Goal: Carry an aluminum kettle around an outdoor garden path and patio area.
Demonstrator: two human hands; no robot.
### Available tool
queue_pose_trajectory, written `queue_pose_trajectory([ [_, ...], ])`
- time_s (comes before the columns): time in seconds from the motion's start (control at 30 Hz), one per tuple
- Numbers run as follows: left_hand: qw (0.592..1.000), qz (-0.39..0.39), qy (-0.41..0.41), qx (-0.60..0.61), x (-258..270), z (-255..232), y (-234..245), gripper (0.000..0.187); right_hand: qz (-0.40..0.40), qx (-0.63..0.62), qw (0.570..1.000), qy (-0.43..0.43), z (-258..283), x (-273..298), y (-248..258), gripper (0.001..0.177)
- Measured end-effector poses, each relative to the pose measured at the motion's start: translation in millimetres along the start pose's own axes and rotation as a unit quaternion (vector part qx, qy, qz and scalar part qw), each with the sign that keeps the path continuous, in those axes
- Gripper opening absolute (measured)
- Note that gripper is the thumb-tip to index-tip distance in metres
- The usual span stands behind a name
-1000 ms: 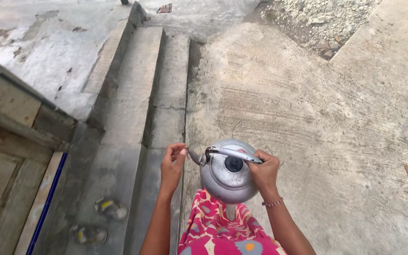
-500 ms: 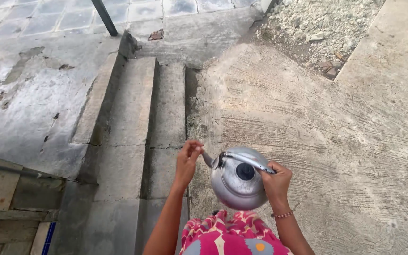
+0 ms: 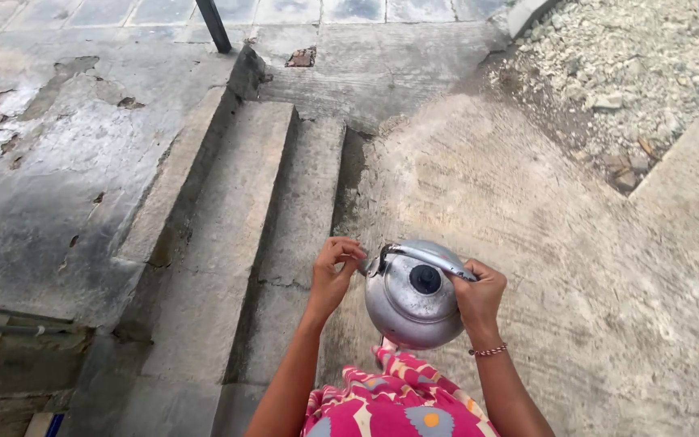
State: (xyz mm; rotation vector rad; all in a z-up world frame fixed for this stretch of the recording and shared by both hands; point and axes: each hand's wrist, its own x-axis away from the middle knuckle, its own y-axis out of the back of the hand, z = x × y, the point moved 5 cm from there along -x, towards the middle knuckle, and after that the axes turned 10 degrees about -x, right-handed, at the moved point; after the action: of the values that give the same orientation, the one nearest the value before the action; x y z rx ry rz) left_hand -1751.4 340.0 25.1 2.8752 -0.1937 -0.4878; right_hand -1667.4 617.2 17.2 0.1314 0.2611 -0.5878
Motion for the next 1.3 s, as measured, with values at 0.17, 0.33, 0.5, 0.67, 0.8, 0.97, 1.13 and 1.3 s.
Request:
queue_pose_trajectory([
  [0.17,0.999,0.029,0.023,-0.016,-100,15,-34,0.017,0.068,-0.01,0.997,-0.018,-36,-104,-45,0.039],
  [0.33,0.995,0.058,-0.045,-0.06,-189,56,-59,0.028,0.121,-0.02,0.991,-0.045,-66,-199,-94,0.037],
  [0.5,0.99,0.117,0.063,-0.041,-287,90,-75,0.037,0.148,-0.045,0.988,-0.031,-90,-287,-140,0.042],
  [0.67,0.998,0.016,0.054,-0.012,-378,143,-95,0.052,0.144,-0.047,0.989,-0.008,-102,-368,-190,0.045],
  [0.8,0.992,-0.046,0.106,0.05,-454,176,-99,0.049,0.155,-0.036,0.987,-0.013,-115,-444,-232,0.05],
  [0.97,0.984,-0.038,0.14,0.107,-559,219,-107,0.046,0.138,-0.021,0.99,-0.029,-123,-534,-278,0.056],
  [1.13,0.981,-0.026,0.166,0.096,-659,236,-117,0.045,0.108,-0.034,0.993,-0.039,-145,-612,-311,0.053],
  [1.3,0.975,-0.043,0.165,0.14,-764,266,-135,0.049,0.089,-0.041,0.995,-0.007,-163,-713,-347,0.053],
])
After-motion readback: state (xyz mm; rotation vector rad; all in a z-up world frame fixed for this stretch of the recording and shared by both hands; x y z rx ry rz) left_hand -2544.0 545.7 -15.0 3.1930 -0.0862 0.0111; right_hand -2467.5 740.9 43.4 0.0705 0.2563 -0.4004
